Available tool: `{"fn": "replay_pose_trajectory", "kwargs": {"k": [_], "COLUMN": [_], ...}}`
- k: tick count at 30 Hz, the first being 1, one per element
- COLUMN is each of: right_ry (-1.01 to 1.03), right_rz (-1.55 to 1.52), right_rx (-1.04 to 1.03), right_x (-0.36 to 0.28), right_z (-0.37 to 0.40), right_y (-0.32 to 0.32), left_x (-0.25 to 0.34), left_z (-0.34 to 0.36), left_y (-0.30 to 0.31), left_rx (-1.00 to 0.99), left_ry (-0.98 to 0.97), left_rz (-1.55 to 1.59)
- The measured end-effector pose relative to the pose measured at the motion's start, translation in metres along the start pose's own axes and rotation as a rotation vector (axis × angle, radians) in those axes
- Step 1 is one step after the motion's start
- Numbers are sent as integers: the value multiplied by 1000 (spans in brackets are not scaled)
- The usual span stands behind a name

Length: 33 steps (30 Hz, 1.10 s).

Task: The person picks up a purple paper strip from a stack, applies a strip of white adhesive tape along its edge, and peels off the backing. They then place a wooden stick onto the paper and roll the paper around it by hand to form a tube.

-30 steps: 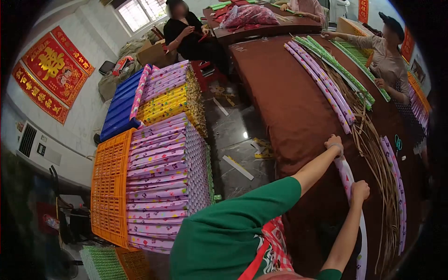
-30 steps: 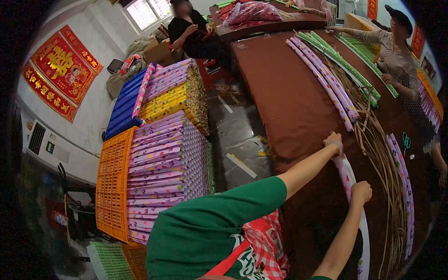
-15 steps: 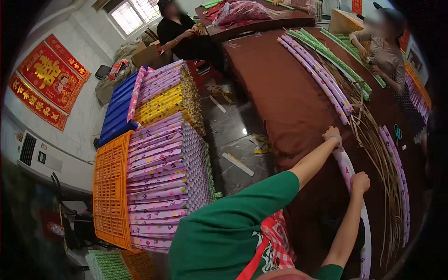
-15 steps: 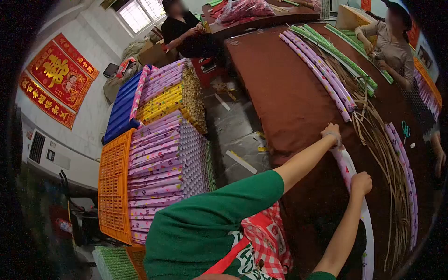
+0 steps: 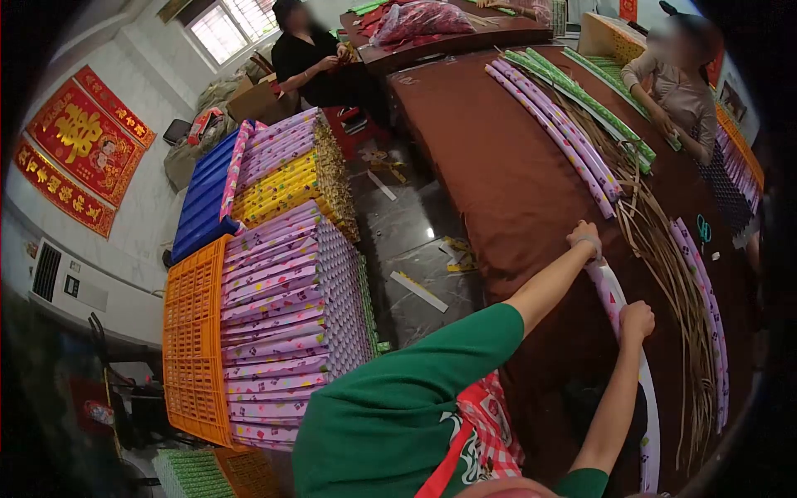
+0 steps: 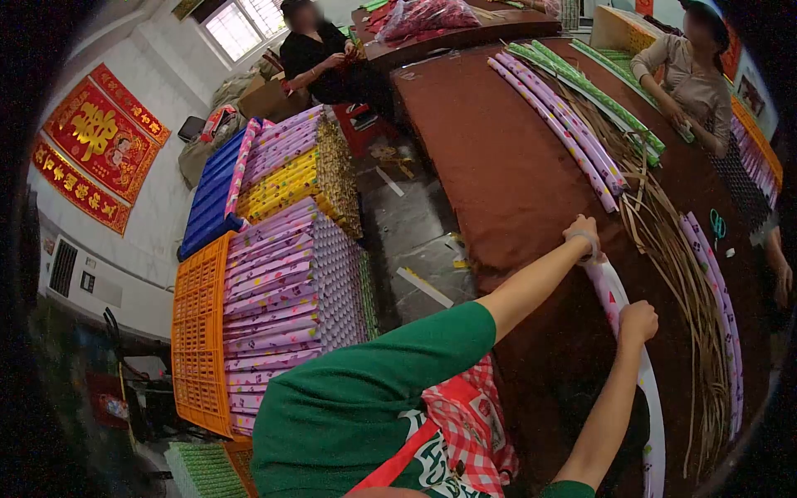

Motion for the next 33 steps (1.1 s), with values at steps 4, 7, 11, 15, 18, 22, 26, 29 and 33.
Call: {"fn": "replay_pose_trajectory", "kwargs": {"k": [4, 7, 11, 15, 18, 22, 26, 29, 33], "right_ry": [-11, 14, 19, 10, 12, 22, 44, 29, 15], "right_rz": [9, 6, -1, 5, -8, -26, -27, -35, -26], "right_rx": [1, 10, 48, 40, 83, 64, 111, 61, 48], "right_x": [0, 3, 6, 7, 10, 7, 9, 5, 5], "right_z": [1, -3, -8, -14, -14, -6, -11, -5, -8], "right_y": [5, -5, -10, -14, -21, -6, -15, -6, -7], "left_x": [0, -3, 1, 1, -1, 2, 3, 3, 2], "left_z": [-2, -8, -5, -2, 5, 10, 21, 17, 10], "left_y": [-1, -5, -1, 1, 0, 4, 9, 7, 3], "left_rx": [13, 14, -1, 3, -10, 10, 91, 101, 111], "left_ry": [-14, -13, -6, -16, -14, -19, -13, -17, -16], "left_rz": [-4, 8, 2, 13, 3, -9, -6, -8, 13]}}
Point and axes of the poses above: each hand's wrist, its own z-axis away from the middle knuckle, its own y-axis out of the back of the hand, x = y × z, the point moved 2 cm from there along -z, towards the middle knuckle, and after that the axes turned 3 degrees about -x, right-handed, at the moved point
